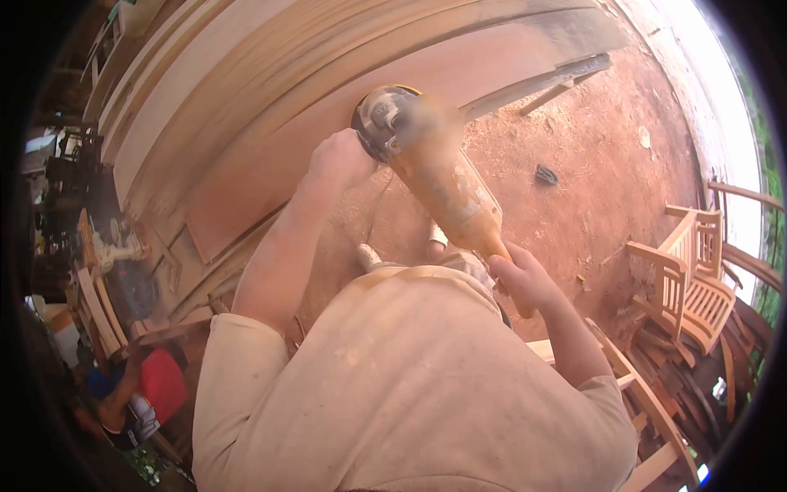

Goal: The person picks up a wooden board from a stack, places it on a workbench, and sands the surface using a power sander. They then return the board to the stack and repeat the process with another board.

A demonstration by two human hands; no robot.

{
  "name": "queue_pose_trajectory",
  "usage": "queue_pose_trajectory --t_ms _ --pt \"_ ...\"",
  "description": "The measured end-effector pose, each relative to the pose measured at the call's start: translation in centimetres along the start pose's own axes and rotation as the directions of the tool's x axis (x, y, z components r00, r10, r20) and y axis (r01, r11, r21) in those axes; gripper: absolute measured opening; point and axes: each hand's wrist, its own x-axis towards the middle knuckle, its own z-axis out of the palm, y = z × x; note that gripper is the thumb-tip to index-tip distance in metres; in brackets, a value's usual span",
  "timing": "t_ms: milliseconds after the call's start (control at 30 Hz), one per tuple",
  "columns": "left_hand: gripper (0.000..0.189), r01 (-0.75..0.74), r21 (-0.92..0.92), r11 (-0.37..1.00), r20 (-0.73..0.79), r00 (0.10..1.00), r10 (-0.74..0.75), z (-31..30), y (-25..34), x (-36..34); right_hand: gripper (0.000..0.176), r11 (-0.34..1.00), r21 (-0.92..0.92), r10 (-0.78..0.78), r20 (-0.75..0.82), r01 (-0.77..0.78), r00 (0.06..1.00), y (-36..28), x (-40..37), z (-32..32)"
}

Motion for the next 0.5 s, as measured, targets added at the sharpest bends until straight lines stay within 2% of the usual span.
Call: queue_pose_trajectory --t_ms 267,500 --pt "0.035 -0.170 0.091 0.981 0.027 0.985 0.169 -0.8 11.5 6.3 0.036 0.987 0.155 -0.011 -0.176 0.039 0.984 0.2 -0.6 -5.3" --pt "0.036 -0.316 0.285 0.905 0.095 0.949 0.301 -0.5 19.6 13.3 0.039 0.972 0.218 -0.013 -0.307 0.083 0.952 -0.4 0.6 -9.2"
